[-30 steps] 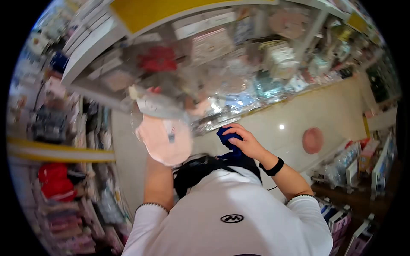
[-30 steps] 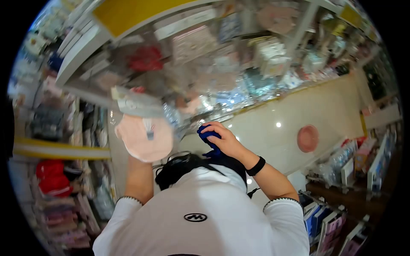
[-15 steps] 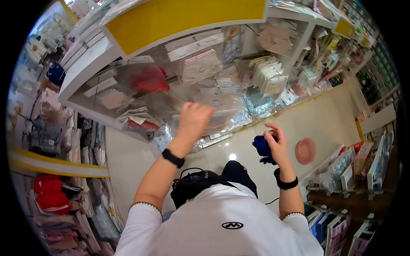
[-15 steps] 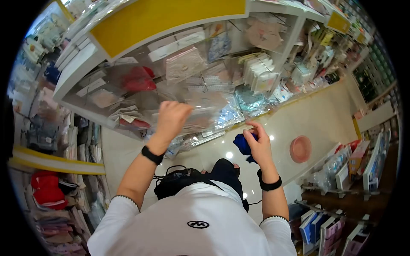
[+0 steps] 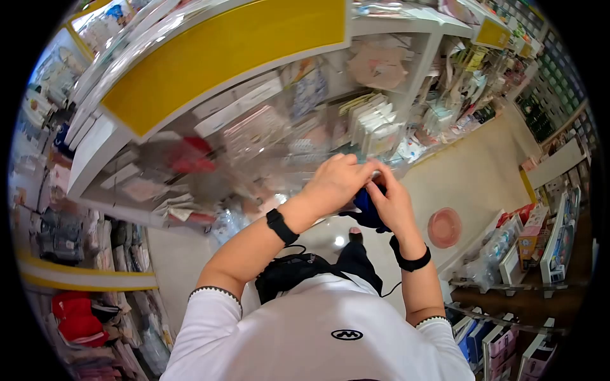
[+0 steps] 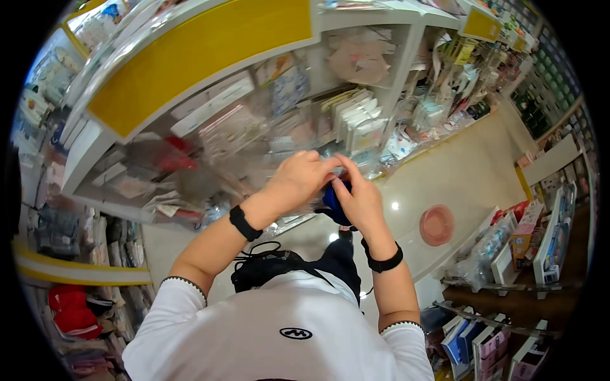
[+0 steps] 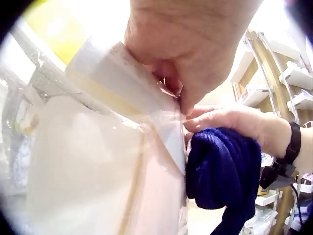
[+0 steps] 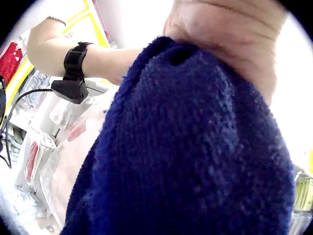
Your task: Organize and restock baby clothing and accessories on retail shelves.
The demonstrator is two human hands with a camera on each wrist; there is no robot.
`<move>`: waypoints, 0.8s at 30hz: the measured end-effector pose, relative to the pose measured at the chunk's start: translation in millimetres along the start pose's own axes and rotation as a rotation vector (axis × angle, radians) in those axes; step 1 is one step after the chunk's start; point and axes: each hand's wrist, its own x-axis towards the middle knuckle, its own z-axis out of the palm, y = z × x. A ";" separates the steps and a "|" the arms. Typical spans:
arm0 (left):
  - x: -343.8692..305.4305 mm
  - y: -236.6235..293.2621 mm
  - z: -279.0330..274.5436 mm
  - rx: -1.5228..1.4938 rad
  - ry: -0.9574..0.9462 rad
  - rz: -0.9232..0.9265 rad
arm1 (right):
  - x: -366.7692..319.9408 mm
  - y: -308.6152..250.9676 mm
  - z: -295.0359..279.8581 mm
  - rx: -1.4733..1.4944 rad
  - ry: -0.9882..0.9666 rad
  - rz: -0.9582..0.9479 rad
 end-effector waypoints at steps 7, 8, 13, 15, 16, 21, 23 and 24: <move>87.3 -34.8 37.1 -0.040 -0.037 -0.152 | 89.5 54.4 -58.8 -0.013 0.085 -0.020; 102.5 -37.2 39.5 -0.039 -0.019 -0.140 | 102.5 55.2 -68.9 -0.024 0.082 -0.015; 178.0 -44.0 56.2 0.043 0.092 -0.129 | 165.8 71.3 -114.5 0.112 0.123 -0.125; 199.8 -57.1 66.0 -0.084 0.045 -0.221 | 188.2 75.8 -128.6 0.110 0.124 -0.112; 210.2 -65.3 70.8 -0.158 0.024 -0.260 | 196.3 76.5 -133.9 0.105 0.137 -0.119; 244.1 -81.9 84.3 -0.360 -0.093 -0.410 | 223.6 93.3 -145.5 0.083 0.161 -0.106; 250.3 -83.4 89.8 -0.326 -0.087 -0.411 | 229.8 95.6 -148.6 0.104 0.153 -0.086; 251.5 -85.1 93.0 -0.322 -0.074 -0.409 | 231.9 95.1 -148.8 0.117 0.147 -0.078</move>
